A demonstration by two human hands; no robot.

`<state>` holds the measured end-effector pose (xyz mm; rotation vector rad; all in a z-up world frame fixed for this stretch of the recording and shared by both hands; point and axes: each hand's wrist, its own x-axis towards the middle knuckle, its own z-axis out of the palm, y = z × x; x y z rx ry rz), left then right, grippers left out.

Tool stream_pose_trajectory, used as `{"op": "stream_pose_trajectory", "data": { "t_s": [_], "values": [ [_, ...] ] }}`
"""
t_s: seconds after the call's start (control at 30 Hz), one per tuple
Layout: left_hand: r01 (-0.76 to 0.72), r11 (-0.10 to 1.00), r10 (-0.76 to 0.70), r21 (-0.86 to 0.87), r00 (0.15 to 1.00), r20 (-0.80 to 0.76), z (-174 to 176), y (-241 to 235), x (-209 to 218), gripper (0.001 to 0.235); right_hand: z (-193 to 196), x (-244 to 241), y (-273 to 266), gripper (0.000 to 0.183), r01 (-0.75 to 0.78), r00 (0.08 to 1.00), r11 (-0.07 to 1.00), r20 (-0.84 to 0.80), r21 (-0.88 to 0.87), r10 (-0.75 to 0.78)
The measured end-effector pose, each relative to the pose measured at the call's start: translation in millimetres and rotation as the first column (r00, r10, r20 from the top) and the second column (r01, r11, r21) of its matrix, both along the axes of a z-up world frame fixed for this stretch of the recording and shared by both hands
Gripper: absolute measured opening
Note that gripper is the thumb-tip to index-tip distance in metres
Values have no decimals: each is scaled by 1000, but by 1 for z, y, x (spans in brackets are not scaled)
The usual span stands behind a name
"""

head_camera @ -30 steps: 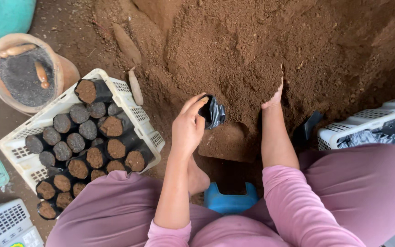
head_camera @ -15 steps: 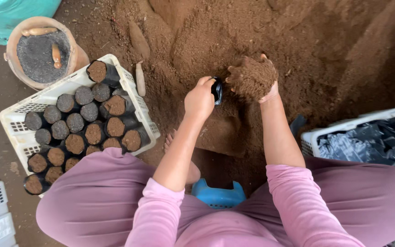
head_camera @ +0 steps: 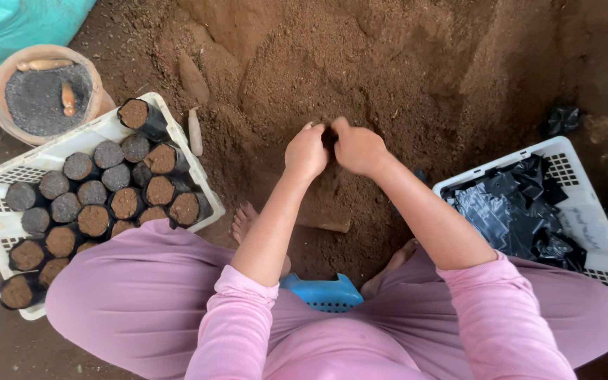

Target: The person sits on the ground and repeatedly fills black plastic nursery bags with soil from a large pile. They open each bag, scoop soil into it, and place the filled bags into a white crate.

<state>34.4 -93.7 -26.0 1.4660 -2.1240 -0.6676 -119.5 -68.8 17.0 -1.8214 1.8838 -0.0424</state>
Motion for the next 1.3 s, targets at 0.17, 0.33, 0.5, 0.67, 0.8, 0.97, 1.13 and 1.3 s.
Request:
{"op": "stream_pose_trajectory", "data": {
  "t_s": [0.17,0.33,0.5,0.67,0.8,0.97,1.13,1.3],
  "values": [
    [-29,999,29,45,1000,1,14,12,9,35,29,14,48,12,-518,835,781,-404,-349,373],
    [-51,994,47,96,998,48,25,22,21,41,13,-6,54,10,-247,905,783,153,-571,397],
    [45,994,-48,100,998,29,31,33,45,58,-45,14,79,13,233,834,865,548,-445,58],
    [24,999,-26,39,999,36,43,43,52,54,-99,60,114,34,-362,806,570,60,-737,589],
    [22,985,0,172,992,-129,35,58,51,47,-136,27,81,31,-10,985,993,168,-115,29],
    [102,973,-84,207,992,-93,11,67,34,50,-145,-34,34,28,261,964,907,138,-331,-227],
    [126,984,-116,125,990,-83,-6,73,36,47,-159,-34,5,40,213,960,824,271,-525,-76],
    [142,969,-165,204,982,97,-1,62,33,25,-197,-13,-2,50,158,985,918,116,-364,-124]
  ]
}}
